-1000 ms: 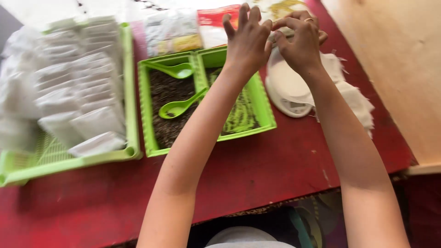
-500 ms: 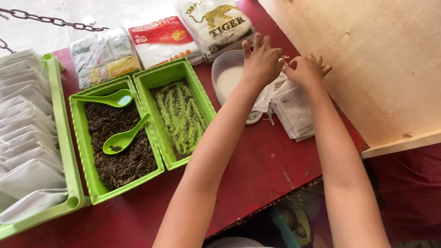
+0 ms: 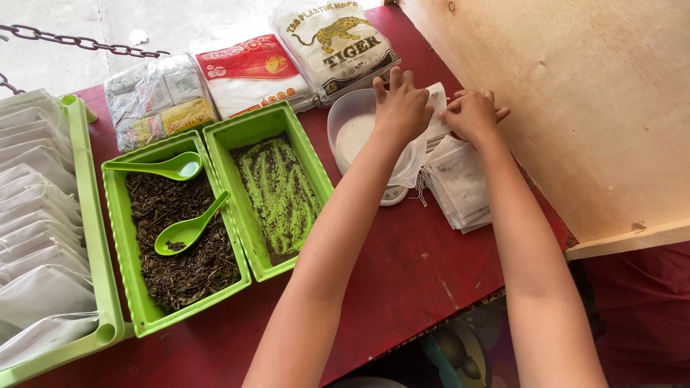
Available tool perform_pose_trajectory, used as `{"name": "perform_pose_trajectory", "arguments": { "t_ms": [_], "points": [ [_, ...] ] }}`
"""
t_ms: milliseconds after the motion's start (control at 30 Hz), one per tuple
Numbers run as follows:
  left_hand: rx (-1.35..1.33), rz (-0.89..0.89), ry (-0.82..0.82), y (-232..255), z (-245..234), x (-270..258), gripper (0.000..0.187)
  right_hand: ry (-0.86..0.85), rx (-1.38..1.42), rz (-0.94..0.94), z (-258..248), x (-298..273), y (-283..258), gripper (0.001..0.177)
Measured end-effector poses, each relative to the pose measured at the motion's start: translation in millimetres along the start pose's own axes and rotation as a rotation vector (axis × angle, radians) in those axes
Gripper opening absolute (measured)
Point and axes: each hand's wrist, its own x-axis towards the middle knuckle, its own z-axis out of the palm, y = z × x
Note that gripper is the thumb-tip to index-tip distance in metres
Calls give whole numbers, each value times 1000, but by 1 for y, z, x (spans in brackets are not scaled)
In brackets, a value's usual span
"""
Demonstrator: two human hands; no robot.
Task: Filling small filter bags with loose tea leaves using a spoon.
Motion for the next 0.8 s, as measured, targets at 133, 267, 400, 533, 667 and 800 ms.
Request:
{"name": "perform_pose_trajectory", "arguments": {
  "t_ms": [133,267,400,533,667,800],
  "points": [
    [-50,19,58,-6,-14,-10,25,80,-117,-16,-22,-12,-15,19],
    [-107,-60,126,-25,-43,-30,28,417,-130,-231,-32,-10,-34,9],
    [-112,-236,205,-69,-78,-58,41,737,-114,-565,-46,-15,-93,3],
    [-268,-437,260,-134,-110,-103,45,752,-4,-721,-49,-44,-185,4],
    [-681,-618,430,-182,-157,-177,100,600,153,-856,-37,-81,-264,8],
    [-1175,-363,597,-201,-188,-250,53,293,409,-829,-21,-124,-321,15]
  ]
}}
